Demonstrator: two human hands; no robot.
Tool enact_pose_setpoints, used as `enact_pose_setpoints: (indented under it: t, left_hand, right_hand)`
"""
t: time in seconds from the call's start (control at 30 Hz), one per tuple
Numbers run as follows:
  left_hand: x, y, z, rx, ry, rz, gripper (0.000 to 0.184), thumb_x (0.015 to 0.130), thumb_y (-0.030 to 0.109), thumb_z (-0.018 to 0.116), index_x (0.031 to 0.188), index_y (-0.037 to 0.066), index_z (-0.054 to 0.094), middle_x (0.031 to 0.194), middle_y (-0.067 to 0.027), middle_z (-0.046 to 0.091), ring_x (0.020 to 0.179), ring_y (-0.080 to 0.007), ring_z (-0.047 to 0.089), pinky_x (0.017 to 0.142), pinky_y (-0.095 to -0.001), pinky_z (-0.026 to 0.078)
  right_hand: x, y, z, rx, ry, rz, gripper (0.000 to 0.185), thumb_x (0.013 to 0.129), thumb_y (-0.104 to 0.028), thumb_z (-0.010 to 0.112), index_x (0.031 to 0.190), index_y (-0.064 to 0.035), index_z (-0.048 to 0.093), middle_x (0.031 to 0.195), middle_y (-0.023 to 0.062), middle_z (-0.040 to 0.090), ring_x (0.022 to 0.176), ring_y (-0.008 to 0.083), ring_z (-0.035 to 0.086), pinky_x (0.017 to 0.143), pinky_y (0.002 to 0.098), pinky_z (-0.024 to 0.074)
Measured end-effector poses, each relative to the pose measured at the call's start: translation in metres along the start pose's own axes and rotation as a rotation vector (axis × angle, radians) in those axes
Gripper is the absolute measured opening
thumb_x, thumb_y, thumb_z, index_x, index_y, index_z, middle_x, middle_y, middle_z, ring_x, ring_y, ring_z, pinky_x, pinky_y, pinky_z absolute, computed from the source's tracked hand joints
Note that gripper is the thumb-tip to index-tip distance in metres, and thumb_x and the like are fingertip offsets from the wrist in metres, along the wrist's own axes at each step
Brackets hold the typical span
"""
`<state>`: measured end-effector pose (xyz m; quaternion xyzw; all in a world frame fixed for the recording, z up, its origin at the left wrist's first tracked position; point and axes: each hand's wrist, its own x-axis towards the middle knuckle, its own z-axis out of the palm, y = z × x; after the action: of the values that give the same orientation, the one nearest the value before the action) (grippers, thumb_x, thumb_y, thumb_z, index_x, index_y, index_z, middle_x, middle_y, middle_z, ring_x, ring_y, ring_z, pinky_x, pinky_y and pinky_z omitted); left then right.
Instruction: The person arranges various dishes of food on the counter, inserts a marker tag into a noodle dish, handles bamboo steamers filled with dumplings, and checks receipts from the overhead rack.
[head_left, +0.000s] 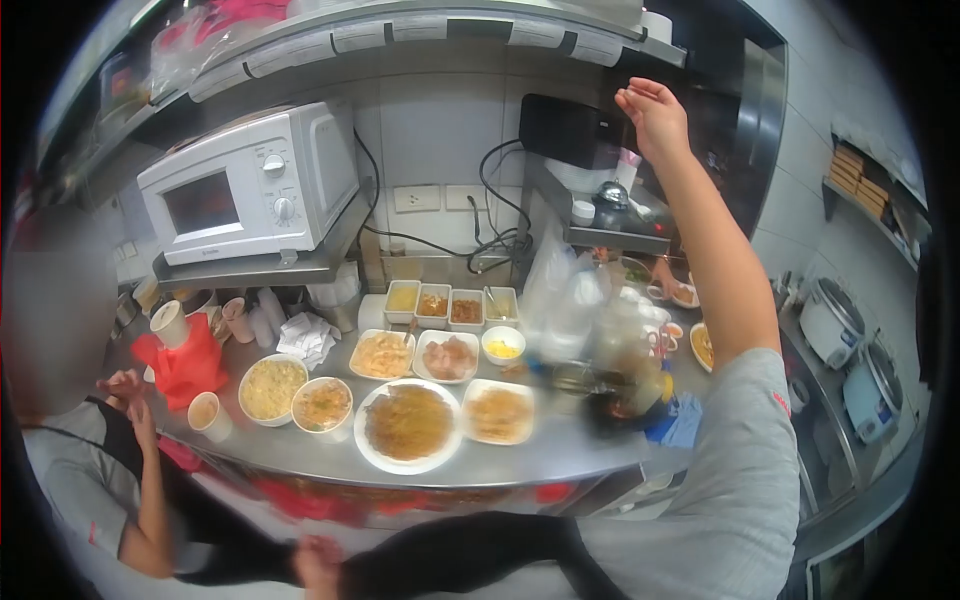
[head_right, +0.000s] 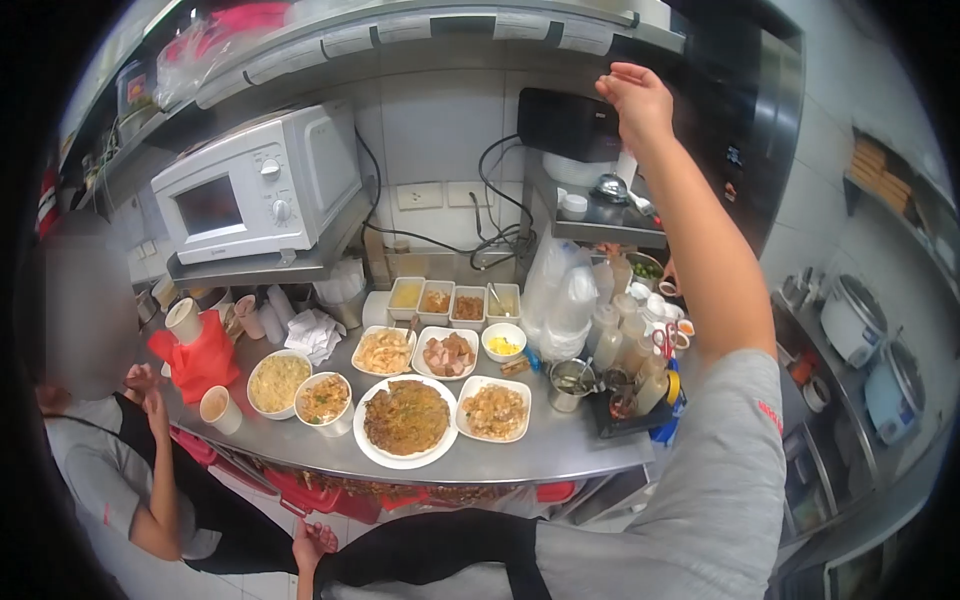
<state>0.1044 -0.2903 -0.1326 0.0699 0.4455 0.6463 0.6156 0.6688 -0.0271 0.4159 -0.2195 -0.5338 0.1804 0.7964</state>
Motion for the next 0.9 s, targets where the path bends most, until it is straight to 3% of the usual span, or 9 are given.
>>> enact_pose_setpoints:
  t: [0.13, 0.3, 0.43, 0.5, 0.57, 0.67, 0.73, 0.83, 0.9]
  left_hand:
    - [-0.021, -0.019, 0.055, -0.075, 0.066, 0.170, 0.040, 0.088, 0.045, 0.051, 0.062, 0.017, 0.041, 0.069, 0.0039, 0.050, 0.070, -0.0142, 0.050, 0.061, -0.0291, 0.043]
    - [-0.059, -0.052, 0.118, -0.060, 0.066, 0.239, 0.028, 0.091, 0.036, 0.049, 0.072, 0.016, 0.044, 0.072, 0.0028, 0.046, 0.073, -0.0124, 0.046, 0.073, -0.0292, 0.039]
    - [-0.088, -0.054, 0.200, 0.384, -0.146, 0.502, 0.017, 0.088, 0.016, 0.053, 0.099, 0.004, 0.052, 0.092, -0.0062, 0.059, 0.088, -0.0169, 0.057, 0.083, -0.0324, 0.046]
    - [-0.100, -0.040, 0.252, 0.447, -0.439, 0.629, 0.046, 0.081, 0.002, 0.058, 0.123, 0.004, 0.039, 0.124, -0.0111, 0.046, 0.106, -0.0214, 0.053, 0.088, -0.0342, 0.044]
    - [-0.095, -0.024, 0.292, 0.672, -0.649, 0.944, 0.064, 0.080, 0.005, 0.058, 0.135, 0.010, 0.025, 0.142, -0.0144, 0.025, 0.118, -0.0261, 0.045, 0.096, -0.0412, 0.037]
    - [-0.073, -0.036, 0.329, 0.284, -0.608, 1.001, 0.057, 0.077, 0.001, 0.061, 0.128, 0.010, 0.037, 0.132, -0.0138, 0.038, 0.114, -0.0240, 0.047, 0.093, -0.0366, 0.038]
    - [-0.031, -0.034, 0.307, 0.566, -0.565, 0.891, 0.046, 0.075, 0.000, 0.063, 0.118, 0.009, 0.048, 0.119, -0.0105, 0.047, 0.107, -0.0205, 0.050, 0.089, -0.0321, 0.039]
    - [0.018, 0.004, 0.289, 0.963, -0.321, 0.812, 0.024, 0.073, -0.003, 0.065, 0.095, 0.007, 0.061, 0.095, -0.0040, 0.056, 0.092, -0.0137, 0.053, 0.080, -0.0249, 0.042]
    - [0.093, 0.047, 0.265, 1.046, -0.192, 1.015, 0.020, 0.073, 0.000, 0.066, 0.092, 0.006, 0.062, 0.095, -0.0032, 0.058, 0.088, -0.0112, 0.053, 0.074, -0.0255, 0.043]
  right_hand:
    - [0.071, 0.011, -0.007, -0.252, -0.139, 0.080, 0.028, 0.078, -0.019, 0.066, 0.103, -0.0077, 0.063, 0.111, 0.0037, 0.060, 0.107, 0.0224, 0.050, 0.096, 0.0336, 0.0296]
    - [0.149, 0.057, -0.018, -0.403, -0.057, -0.192, 0.032, 0.073, -0.017, 0.072, 0.101, -0.0030, 0.063, 0.101, 0.0078, 0.064, 0.095, 0.0162, 0.059, 0.084, 0.0280, 0.0445]
    - [-0.022, 0.022, 0.021, 0.054, -0.396, -0.146, 0.029, 0.084, -0.002, 0.058, 0.112, 0.0062, 0.055, 0.117, 0.0113, 0.056, 0.109, 0.0151, 0.051, 0.093, 0.0255, 0.0386]
    - [-0.129, 0.015, 0.029, -0.112, -0.525, -0.052, 0.036, 0.083, -0.001, 0.057, 0.118, 0.0069, 0.050, 0.121, 0.0148, 0.053, 0.106, 0.0166, 0.052, 0.089, 0.0243, 0.0409]
    - [-0.218, 0.018, 0.026, -0.196, -0.736, 0.185, 0.034, 0.074, 0.003, 0.063, 0.107, -0.0031, 0.062, 0.102, 0.0050, 0.061, 0.086, 0.0124, 0.054, 0.076, 0.0228, 0.0430]
    - [-0.303, 0.061, 0.026, -0.170, -1.024, 0.184, 0.030, 0.074, 0.004, 0.064, 0.103, -0.0034, 0.065, 0.102, 0.0050, 0.054, 0.088, 0.0130, 0.052, 0.068, 0.0222, 0.0446]
    - [-0.351, 0.091, 0.025, -0.092, -0.985, 0.600, 0.036, 0.075, 0.004, 0.064, 0.111, -0.0035, 0.060, 0.113, 0.0073, 0.049, 0.093, 0.0139, 0.052, 0.070, 0.0224, 0.0459]
    - [-0.389, 0.117, 0.040, 0.056, -0.784, 0.745, 0.046, 0.075, 0.005, 0.063, 0.119, -0.0040, 0.053, 0.124, 0.0091, 0.041, 0.098, 0.0146, 0.052, 0.071, 0.0225, 0.0472]
    - [-0.400, 0.131, 0.035, -0.098, -0.792, 0.700, 0.050, 0.075, 0.005, 0.063, 0.122, -0.0044, 0.049, 0.127, 0.0092, 0.038, 0.100, 0.0154, 0.052, 0.073, 0.0232, 0.0476]
